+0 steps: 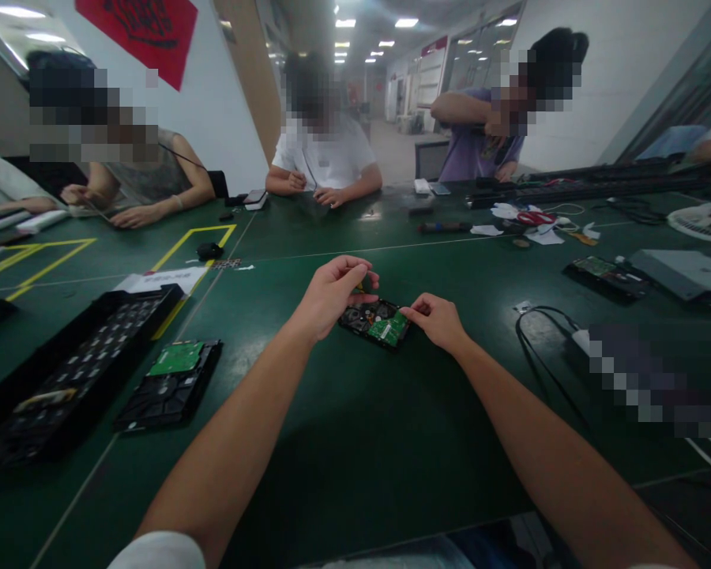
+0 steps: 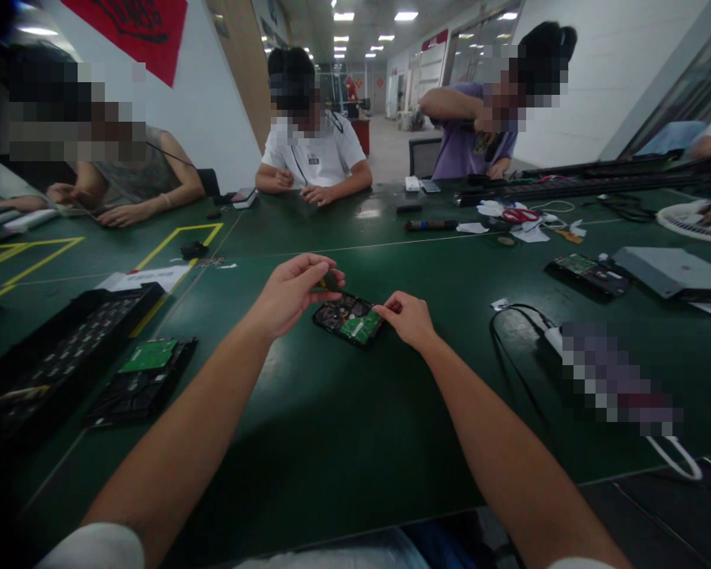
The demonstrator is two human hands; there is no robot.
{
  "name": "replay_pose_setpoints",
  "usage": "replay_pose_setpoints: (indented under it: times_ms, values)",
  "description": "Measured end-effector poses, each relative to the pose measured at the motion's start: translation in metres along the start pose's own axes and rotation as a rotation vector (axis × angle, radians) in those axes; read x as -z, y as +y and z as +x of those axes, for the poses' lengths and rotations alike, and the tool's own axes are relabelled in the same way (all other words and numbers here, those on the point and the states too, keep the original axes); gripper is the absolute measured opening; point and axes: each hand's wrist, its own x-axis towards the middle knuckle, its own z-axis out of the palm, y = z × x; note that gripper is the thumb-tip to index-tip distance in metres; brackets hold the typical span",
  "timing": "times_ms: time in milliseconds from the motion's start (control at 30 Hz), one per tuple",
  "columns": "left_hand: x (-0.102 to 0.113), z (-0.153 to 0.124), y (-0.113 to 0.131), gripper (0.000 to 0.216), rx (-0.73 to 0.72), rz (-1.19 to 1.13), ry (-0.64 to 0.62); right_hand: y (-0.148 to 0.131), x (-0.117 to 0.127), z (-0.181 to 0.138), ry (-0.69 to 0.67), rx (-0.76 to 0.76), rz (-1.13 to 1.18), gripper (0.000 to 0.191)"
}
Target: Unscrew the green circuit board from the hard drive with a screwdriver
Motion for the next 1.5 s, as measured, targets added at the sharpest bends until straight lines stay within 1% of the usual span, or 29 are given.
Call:
replay_pose_setpoints:
  times_ms: [133, 467, 1133, 1500]
  values:
    - [-0.0005, 0.0001, -0.0006, 0.02, -0.041, 0.012, 0.022, 0.0011, -0.0007, 0.0002, -0.002, 0.001, -0.008, 0.031]
    - [-0.0035, 0.0003, -0.0033, 0.021, -0.052, -0.01, 0.059, 0.0014, -0.0019, 0.001, 0.009, 0.008, -0.012, 0.031]
    - [-0.0032, -0.0003, -0.0028, 0.023, -0.022, 0.006, 0.046, 0.0009, -0.0014, 0.0002, 0.004, 0.002, -0.007, 0.034]
    - [-0.0042, -0.001, -0.003, 0.028, -0.043, 0.04, -0.008, 0.0025, -0.003, -0.0001, 0.015, 0.009, -0.003, 0.034]
